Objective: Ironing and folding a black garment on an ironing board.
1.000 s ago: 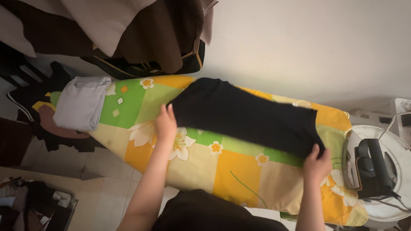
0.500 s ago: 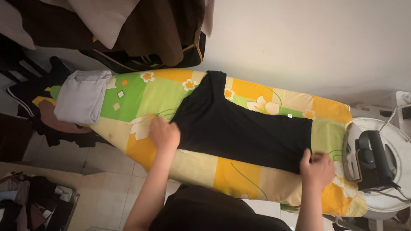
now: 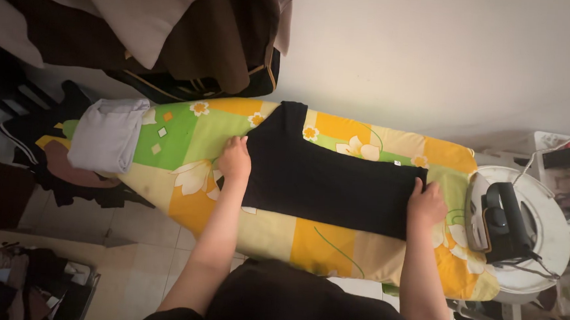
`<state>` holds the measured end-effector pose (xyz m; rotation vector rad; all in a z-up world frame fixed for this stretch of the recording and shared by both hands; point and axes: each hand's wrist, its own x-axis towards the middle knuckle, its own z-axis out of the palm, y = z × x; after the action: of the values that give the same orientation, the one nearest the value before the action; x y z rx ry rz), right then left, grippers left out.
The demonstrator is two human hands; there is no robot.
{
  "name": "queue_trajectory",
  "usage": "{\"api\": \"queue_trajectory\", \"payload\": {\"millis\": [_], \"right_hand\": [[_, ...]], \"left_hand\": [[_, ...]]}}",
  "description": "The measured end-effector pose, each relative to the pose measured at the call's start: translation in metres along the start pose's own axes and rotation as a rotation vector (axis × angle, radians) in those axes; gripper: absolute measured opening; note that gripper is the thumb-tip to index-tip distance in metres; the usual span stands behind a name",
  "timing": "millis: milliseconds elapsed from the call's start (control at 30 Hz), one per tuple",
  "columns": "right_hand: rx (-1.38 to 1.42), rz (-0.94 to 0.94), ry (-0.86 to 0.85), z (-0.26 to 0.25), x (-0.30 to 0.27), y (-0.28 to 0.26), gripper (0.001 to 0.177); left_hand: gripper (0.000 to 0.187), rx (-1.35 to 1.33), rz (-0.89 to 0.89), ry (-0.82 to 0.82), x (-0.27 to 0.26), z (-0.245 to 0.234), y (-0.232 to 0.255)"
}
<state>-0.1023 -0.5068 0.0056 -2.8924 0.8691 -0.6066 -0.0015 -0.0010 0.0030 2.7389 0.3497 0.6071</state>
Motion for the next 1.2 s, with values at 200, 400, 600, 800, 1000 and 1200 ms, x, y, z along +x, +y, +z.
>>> {"api": "queue_trajectory", "payload": {"millis": [200, 400, 600, 800, 1000, 1200], "right_hand": [[-0.139, -0.020, 0.166, -0.075, 0.026, 0.038, 0.074], [-0.390, 0.005, 0.102, -0.083, 0.079, 0.132, 0.084], [-0.146, 0.041, -0.114, -0.079, 0.095, 0.135, 0.079], [-0.153, -0.049, -0.056, -0.139, 0.071, 0.093, 0.074], [0.053, -0.415, -0.355, -0.186, -0.006, -0.021, 0.064], [0.169, -0.916, -0.246, -0.170, -0.050, -0.082, 0.063]], "left_hand": [[0.041, -0.070, -0.004, 0.014, -0.021, -0.058, 0.014], [0.067, 0.056, -0.150, -0.008, -0.065, -0.117, 0.003], [0.069, -0.008, -0.228, -0.112, -0.096, -0.081, -0.021], [0.064, 0.062, -0.143, 0.073, -0.097, -0.113, 0.018], [0.066, -0.034, -0.270, -0.142, -0.108, -0.086, 0.005], [0.060, -0.133, -0.235, -0.061, -0.111, -0.087, -0.003]]}}
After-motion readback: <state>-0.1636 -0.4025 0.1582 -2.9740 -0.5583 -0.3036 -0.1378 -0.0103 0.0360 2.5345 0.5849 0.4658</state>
